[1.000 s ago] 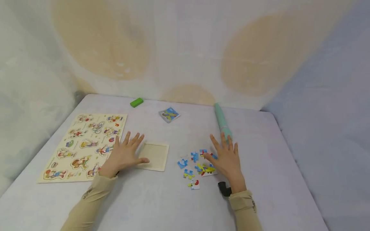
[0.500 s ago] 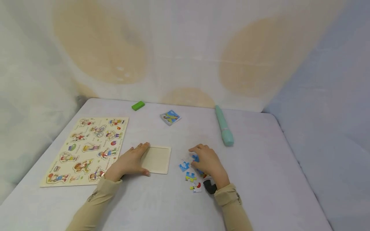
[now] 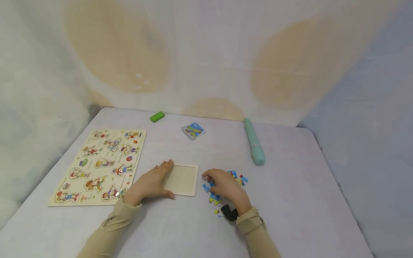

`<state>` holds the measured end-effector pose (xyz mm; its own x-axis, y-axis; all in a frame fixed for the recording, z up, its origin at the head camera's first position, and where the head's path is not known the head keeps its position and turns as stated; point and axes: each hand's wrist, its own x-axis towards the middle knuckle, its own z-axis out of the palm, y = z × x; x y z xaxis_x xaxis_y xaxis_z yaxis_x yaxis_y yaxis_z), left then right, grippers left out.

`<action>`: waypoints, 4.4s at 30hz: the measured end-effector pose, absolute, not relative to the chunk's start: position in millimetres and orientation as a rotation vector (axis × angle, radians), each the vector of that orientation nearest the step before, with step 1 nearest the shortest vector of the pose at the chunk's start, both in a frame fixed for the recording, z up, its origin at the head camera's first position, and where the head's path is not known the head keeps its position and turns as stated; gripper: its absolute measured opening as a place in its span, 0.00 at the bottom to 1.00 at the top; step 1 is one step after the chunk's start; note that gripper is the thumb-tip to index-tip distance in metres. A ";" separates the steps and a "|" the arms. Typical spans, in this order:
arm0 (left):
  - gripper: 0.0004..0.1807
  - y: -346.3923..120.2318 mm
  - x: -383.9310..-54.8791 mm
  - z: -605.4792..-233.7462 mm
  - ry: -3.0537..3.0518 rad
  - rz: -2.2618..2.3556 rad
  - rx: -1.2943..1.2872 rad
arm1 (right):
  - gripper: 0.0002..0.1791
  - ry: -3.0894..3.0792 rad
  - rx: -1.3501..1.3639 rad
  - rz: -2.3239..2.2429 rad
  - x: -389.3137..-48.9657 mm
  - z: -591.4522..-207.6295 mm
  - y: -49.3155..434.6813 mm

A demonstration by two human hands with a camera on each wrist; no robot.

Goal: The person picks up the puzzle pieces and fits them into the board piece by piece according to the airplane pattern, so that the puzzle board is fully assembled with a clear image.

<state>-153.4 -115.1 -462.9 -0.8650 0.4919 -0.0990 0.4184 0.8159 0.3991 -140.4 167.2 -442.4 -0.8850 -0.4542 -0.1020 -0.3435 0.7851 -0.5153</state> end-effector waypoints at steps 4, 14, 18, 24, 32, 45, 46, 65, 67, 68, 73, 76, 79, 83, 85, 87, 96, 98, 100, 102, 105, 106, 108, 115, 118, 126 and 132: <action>0.67 -123.9 -155.8 -460.4 2.756 0.580 0.688 | 0.18 2.730 -0.584 -0.765 -141.0 -443.8 168.3; 0.63 -127.6 -158.3 -462.7 2.717 0.620 0.703 | 0.03 2.617 -0.353 -1.048 -158.2 -444.0 177.3; 0.64 -125.8 -157.8 -463.2 2.720 0.612 0.682 | 0.06 2.551 -0.296 -1.190 -169.4 -441.5 164.7; 0.64 -124.2 -156.5 -460.3 2.726 0.591 0.664 | 0.12 2.433 -0.215 -1.356 -186.0 -442.4 130.6; 0.64 -123.1 -155.8 -460.3 2.729 0.580 0.661 | 0.09 2.381 -0.126 -1.375 -193.5 -444.5 90.3; 0.64 -123.7 -155.3 -461.0 2.730 0.594 0.672 | 0.11 2.535 -0.108 -1.245 -193.9 -451.9 56.9; 0.63 -123.4 -154.9 -460.6 2.729 0.589 0.672 | 0.11 2.571 -0.098 -1.220 -193.0 -453.1 55.5; 0.62 -123.9 -153.6 -457.1 2.739 0.578 0.681 | 0.11 2.692 -0.101 -1.238 -193.5 -460.4 51.7; 0.63 -123.5 -153.9 -457.5 2.739 0.579 0.674 | 0.11 2.578 -0.097 -1.387 -194.7 -459.0 57.8; 0.62 -123.5 -154.2 -458.1 2.739 0.569 0.668 | 0.11 2.532 -0.099 -1.454 -195.3 -459.3 61.4; 0.61 -122.7 -154.9 -460.5 2.758 0.544 0.668 | 0.11 2.482 -0.101 -1.592 -197.5 -457.8 84.2; 0.60 -121.9 -153.9 -460.1 2.761 0.544 0.671 | 0.13 2.499 -0.103 -1.579 -197.5 -454.4 103.6; 0.60 -120.6 -152.6 -459.9 2.754 0.541 0.672 | 0.14 2.521 -0.121 -1.529 -195.1 -450.2 129.4; 0.60 -119.2 -151.6 -458.7 2.755 0.530 0.674 | 0.17 2.555 -0.145 -1.390 -186.5 -444.5 169.4; 0.59 -119.0 -151.4 -457.5 2.764 0.525 0.682 | 0.18 2.557 -0.151 -1.321 -181.0 -441.5 187.8; 0.60 -119.0 -151.2 -456.3 2.771 0.515 0.686 | 0.19 2.553 -0.157 -1.267 -176.3 -439.1 203.8; 0.60 -119.2 -153.0 -458.4 2.786 0.488 0.684 | 0.15 2.603 -0.127 -1.037 -164.3 -426.1 226.0; 0.60 -119.0 -153.4 -459.1 2.788 0.487 0.691 | 0.15 2.611 -0.122 -0.980 -161.7 -424.3 223.6; 0.60 -118.8 -153.7 -459.4 2.787 0.487 0.698 | 0.16 2.612 -0.109 -0.931 -159.3 -423.5 219.4; 0.60 -118.6 -153.8 -459.2 2.782 0.492 0.702 | 0.18 2.620 -0.104 -0.882 -157.6 -423.1 214.4; 0.60 -118.9 -153.5 -458.5 2.775 0.496 0.704 | 0.19 2.632 -0.121 -0.814 -156.2 -423.1 207.5; 0.60 -119.2 -153.3 -458.1 2.772 0.495 0.703 | 0.19 2.639 -0.129 -0.796 -155.8 -422.9 205.5; 0.60 -119.9 -152.7 -457.3 2.766 0.499 0.698 | 0.17 2.651 -0.145 -0.774 -155.4 -422.7 202.3; 0.59 -119.7 -151.7 -456.3 2.758 0.502 0.690 | 0.12 2.647 -0.228 -0.811 -159.0 -430.0 192.1; 0.59 -118.6 -151.5 -456.3 2.754 0.504 0.687 | 0.11 2.618 -0.289 -0.908 -162.7 -436.3 188.3; 0.59 -118.3 -151.6 -456.8 2.758 0.507 0.683 | 0.05 2.535 -0.228 -1.143 -174.0 -450.7 189.7; 0.60 -118.3 -151.2 -457.8 2.761 0.510 0.676 | 0.07 2.532 -0.153 -1.219 -180.1 -455.1 192.1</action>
